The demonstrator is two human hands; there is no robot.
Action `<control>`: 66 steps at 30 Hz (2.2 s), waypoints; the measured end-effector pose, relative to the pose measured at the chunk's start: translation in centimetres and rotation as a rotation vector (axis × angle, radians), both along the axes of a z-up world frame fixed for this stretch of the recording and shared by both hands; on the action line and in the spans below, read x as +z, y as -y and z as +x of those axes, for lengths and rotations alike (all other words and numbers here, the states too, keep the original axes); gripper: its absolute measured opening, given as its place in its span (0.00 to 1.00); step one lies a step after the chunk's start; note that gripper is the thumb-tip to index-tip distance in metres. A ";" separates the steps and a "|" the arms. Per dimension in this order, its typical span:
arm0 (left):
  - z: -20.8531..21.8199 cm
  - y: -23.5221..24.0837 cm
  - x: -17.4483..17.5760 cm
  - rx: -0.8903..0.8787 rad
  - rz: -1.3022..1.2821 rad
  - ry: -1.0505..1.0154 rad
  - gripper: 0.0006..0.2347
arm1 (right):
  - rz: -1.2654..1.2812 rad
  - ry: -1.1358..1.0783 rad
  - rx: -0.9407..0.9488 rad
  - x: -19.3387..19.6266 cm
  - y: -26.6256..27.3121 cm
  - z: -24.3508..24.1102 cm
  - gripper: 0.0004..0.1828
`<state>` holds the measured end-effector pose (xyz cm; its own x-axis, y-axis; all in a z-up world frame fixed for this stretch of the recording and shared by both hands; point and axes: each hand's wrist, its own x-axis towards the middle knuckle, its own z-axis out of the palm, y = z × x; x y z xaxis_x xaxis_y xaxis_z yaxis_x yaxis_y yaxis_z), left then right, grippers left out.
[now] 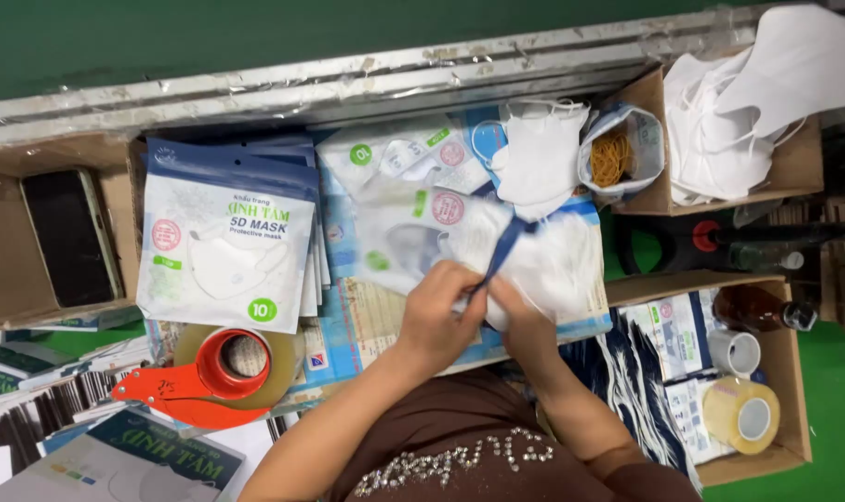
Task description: Packaging protective face masks into plastic bags and cardboard boxes on a factory production floor.
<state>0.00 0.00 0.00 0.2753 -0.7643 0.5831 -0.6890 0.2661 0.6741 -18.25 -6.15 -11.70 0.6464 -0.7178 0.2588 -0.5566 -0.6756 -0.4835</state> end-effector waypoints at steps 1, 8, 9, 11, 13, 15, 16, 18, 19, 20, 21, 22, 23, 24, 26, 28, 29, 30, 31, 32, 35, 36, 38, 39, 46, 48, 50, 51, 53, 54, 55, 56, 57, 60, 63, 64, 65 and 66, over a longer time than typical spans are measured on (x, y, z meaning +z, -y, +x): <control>0.1 -0.2 0.6 -0.024 0.082 -0.228 0.07 | 0.131 0.065 0.023 0.7 0.5 0.3 0.27; -1.5 -2.1 1.4 -0.284 0.492 -0.384 0.12 | 0.802 0.207 0.301 7.5 1.9 1.1 0.33; -1.1 -2.0 2.4 -0.287 0.490 -0.380 0.12 | 0.798 0.211 0.299 7.6 2.9 0.3 0.33; -0.7 -2.5 4.0 -0.282 0.773 -0.517 0.11 | 0.793 0.409 0.370 7.7 4.3 -1.9 0.10; -2.3 -3.5 2.8 -0.358 0.697 -0.459 0.12 | 0.849 0.296 0.278 5.3 2.3 -1.7 0.02; -2.5 -3.6 3.0 -0.442 0.599 -0.376 0.12 | 0.874 0.196 0.188 3.6 1.3 -2.2 0.06; -1.9 -3.1 3.9 -0.409 0.470 -0.243 0.15 | 0.833 0.194 0.182 3.0 1.4 -2.7 0.02; 0.1 -1.8 6.1 -0.379 0.339 -0.112 0.19 | 0.791 0.193 0.172 3.6 2.2 -2.6 0.08; 1.2 -1.4 7.3 -0.266 0.307 -0.002 0.22 | 0.596 0.133 0.346 4.9 2.0 -2.6 0.05; 2.4 -1.0 8.5 -0.153 0.274 0.109 0.25 | 0.399 0.071 0.515 6.2 1.8 -2.6 0.07; 3.2 -1.5 8.5 -0.152 0.277 0.102 0.25 | 0.404 0.065 0.516 9.1 1.7 -1.5 0.07; 4.1 -1.9 8.6 -0.308 0.323 -0.015 0.18 | 0.313 0.205 0.467 12.1 1.6 -0.3 0.07; 5.5 -2.0 8.7 -0.462 0.356 -0.116 0.12 | 0.204 0.354 0.422 15.0 2.0 1.4 0.08; 5.8 -2.0 8.7 -0.459 0.348 -0.106 0.12 | 0.193 0.361 0.427 15.5 2.2 2.0 0.08; 5.9 -2.5 8.5 -0.389 0.483 -0.231 0.05 | 0.691 0.651 0.461 16.6 2.1 2.7 0.21; 5.6 -2.5 8.1 -0.386 0.477 -0.225 0.04 | 0.538 0.477 0.412 14.6 1.8 2.3 0.11; 5.5 -2.3 7.9 -0.373 0.458 -0.215 0.04 | 0.378 0.303 0.377 13.7 2.0 2.2 0.02; 5.6 -2.2 8.2 -0.378 0.452 -0.214 0.04 | 0.371 0.302 0.374 13.3 1.4 2.2 0.02; 5.7 -2.1 8.5 -0.398 0.400 -0.208 0.05 | 0.410 0.312 0.356 12.9 0.9 2.2 0.02; 5.7 -1.9 8.9 -0.418 0.347 -0.203 0.05 | 0.448 0.323 0.337 12.5 0.3 2.2 0.02; 5.7 -3.0 8.5 -0.350 0.349 -0.158 0.03 | 0.531 0.357 0.510 15.0 1.4 2.8 0.04; 6.0 -3.3 8.1 -0.356 0.339 -0.149 0.03 | 0.516 0.361 0.508 13.4 0.8 1.9 0.04; 6.6 -3.9 7.1 -0.004 0.205 -0.092 0.04 | 0.438 0.299 0.403 9.9 -0.5 0.0 0.03; 6.8 -4.2 6.8 -0.008 0.206 -0.092 0.04 | 0.439 0.300 0.399 9.5 -0.9 0.0 0.03; 11.0 -6.3 4.6 0.080 0.523 -0.492 0.10 | 0.753 0.533 0.345 10.5 -0.7 3.0 0.06; 12.6 -7.9 4.2 0.211 0.776 -0.659 0.10 | 0.819 0.474 0.352 9.1 0.0 5.3 0.07; 14.8 -9.6 3.8 0.545 0.476 -0.319 0.13 | 1.089 0.379 0.186 5.4 -0.1 8.2 0.10; 16.4 -9.7 4.2 0.563 0.491 -0.323 0.13 | 1.109 0.368 0.196 5.8 0.2 10.7 0.10; 19.8 -9.6 5.2 0.703 0.299 0.041 0.20 | 1.528 0.753 0.363 6.7 0.9 16.0 0.33; 20.6 -10.2 3.1 0.716 0.305 0.046 0.20 | 1.540 0.750 0.373 5.2 0.1 17.2 0.33; 21.9 -10.2 1.1 0.743 0.384 0.243 0.24 | 1.477 0.641 0.317 3.9 -0.3 18.7 0.40; 23.1 -10.3 -0.9 0.767 0.461 0.442 0.28 | 1.411 0.533 0.261 2.6 -0.7 20.2 0.47; 22.9 -10.2 -0.8 0.769 0.454 0.448 0.28 | 1.406 0.540 0.267 2.9 -1.3 21.0 0.47; 22.7 -9.8 -1.4 0.777 0.483 0.238 0.25 | 1.474 0.499 0.371 2.5 -2.9 23.2 0.56; 22.9 -10.7 -1.9 0.773 0.394 0.297 0.22 | 1.280 0.425 0.379 2.8 -4.3 24.6 0.63; 22.8 -10.8 -1.4 0.768 0.435 0.239 0.21 | 1.267 0.442 0.414 4.8 -4.4 24.9 0.63; 22.8 -10.6 -1.0 0.766 0.468 0.179 0.21 | 1.246 0.457 0.452 6.7 -4.2 25.3 0.63; 23.3 -10.4 -1.2 0.773 0.456 0.184 0.21 | 1.237 0.461 0.464 8.4 -4.1 26.0 0.63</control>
<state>23.31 10.41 -1.19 0.7389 -0.5726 0.3552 -0.6712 -0.5791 0.4627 7.78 -2.10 -3.26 0.9163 -0.3804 -0.1255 -0.0326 0.2415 -0.9699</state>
